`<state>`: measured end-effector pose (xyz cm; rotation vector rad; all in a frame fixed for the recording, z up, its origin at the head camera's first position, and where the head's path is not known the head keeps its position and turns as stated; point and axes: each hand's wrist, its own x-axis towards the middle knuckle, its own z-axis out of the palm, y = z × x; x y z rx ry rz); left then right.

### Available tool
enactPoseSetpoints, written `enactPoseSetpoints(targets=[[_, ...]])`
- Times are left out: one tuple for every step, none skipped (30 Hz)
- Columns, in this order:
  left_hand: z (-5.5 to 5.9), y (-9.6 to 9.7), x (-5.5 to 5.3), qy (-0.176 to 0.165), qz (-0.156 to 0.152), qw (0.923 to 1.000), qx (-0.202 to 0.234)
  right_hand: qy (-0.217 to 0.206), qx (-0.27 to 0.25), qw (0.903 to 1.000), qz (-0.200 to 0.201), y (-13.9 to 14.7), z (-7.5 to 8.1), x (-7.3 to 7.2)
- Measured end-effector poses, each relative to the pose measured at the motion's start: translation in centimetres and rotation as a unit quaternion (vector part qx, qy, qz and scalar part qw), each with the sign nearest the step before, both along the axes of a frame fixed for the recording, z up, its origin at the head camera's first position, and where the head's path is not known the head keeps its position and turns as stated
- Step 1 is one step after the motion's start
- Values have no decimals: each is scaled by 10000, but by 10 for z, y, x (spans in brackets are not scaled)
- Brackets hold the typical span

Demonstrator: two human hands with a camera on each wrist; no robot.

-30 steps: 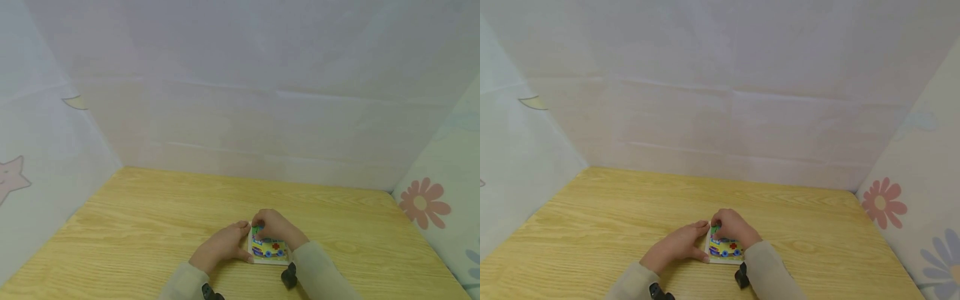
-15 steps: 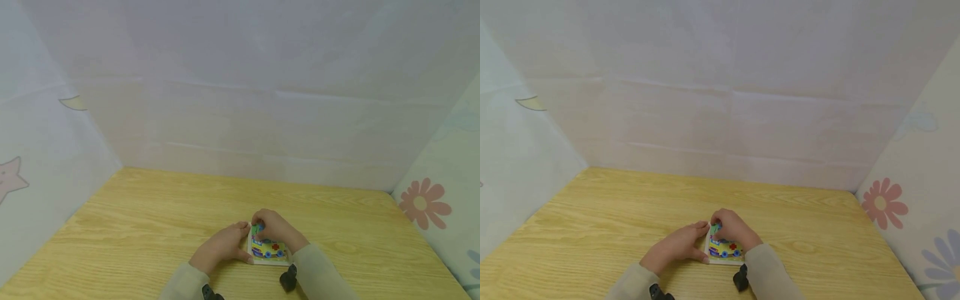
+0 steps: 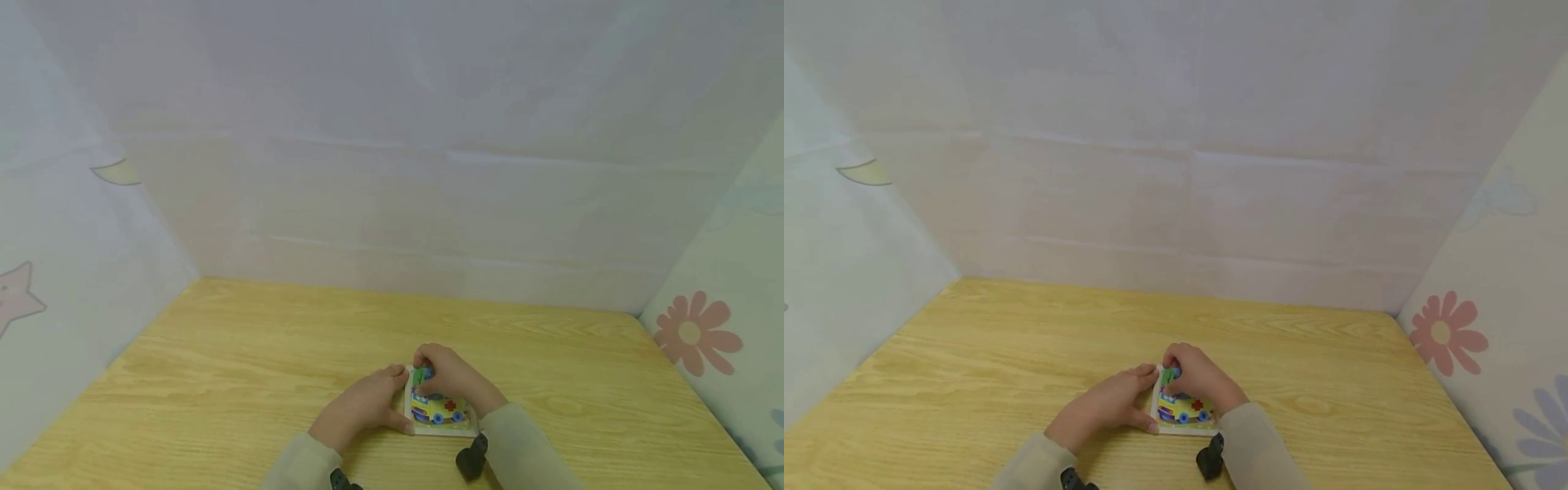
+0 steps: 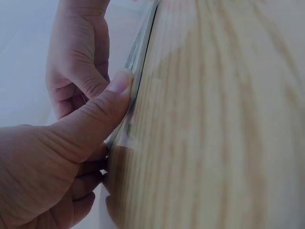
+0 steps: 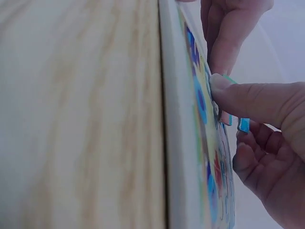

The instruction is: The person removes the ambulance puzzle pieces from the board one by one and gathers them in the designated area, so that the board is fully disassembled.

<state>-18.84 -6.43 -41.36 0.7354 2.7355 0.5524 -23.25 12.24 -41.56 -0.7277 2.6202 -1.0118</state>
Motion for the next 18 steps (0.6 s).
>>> enactPoseSetpoints(targets=[[0, 0, 0, 3, -2, 10000, -24, -17, -23, 10000, -7, 0, 0, 0], [0, 0, 0, 16, -5, 10000, -54, -22, -50, 10000, -1, 1, 0, 0], [0, 1, 0, 32, -15, 10000, -80, -29, -77, 10000, 9, 1, 0, -1], [1, 1, 0, 37, -18, 10000, -87, -34, -121, 9999, 25, 2, 0, -1], [1, 1, 0, 51, -23, 9999, -102, -37, -145, 9999, 39, 2, 0, -1], [1, 1, 0, 60, -28, 9999, -105, -59, -194, 9998, 59, 3, 0, -2], [2, 2, 0, 73, -37, 9999, -111, -82, -247, 9996, 77, 4, -1, -3], [2, 2, 1, 80, -37, 9999, -106, -201, -393, 9990, 84, 5, -2, -4], [2, 2, 1, 69, -31, 9999, -99, -302, -510, 9982, 77, 6, -3, -5], [2, 3, 1, 51, -19, 9999, -93, -435, -654, 9969, 48, 7, -4, -6], [2, 3, 2, 48, -11, 9999, -101, -575, -795, 9952, 9, 8, -5, -7], [2, 4, 2, 43, -3, 9999, -113, -739, -956, 9927, -47, 8, -5, -8], [3, 4, 2, 45, 9, 9999, -137, -908, -1117, 9895, -116, 9, -5, -9], [2, 4, 2, 37, 21, 9999, -149, -1048, -1257, 9863, -194, 8, -5, -9], [3, 4, 2, 21, 39, 9999, -158, -1125, -1332, 9843, -271, 8, -4, -9], [3, 5, 2, 30, 44, 9998, -170, -1242, -1444, 9811, -350, 8, -4, -8], [4, 5, 2, 54, 44, 9998, -185, -1323, -1518, 9786, -416, 8, -3, -8], [4, 5, 2, 57, 47, 9998, -194, -1406, -1593, 9760, -482, 7, -3, -8]])
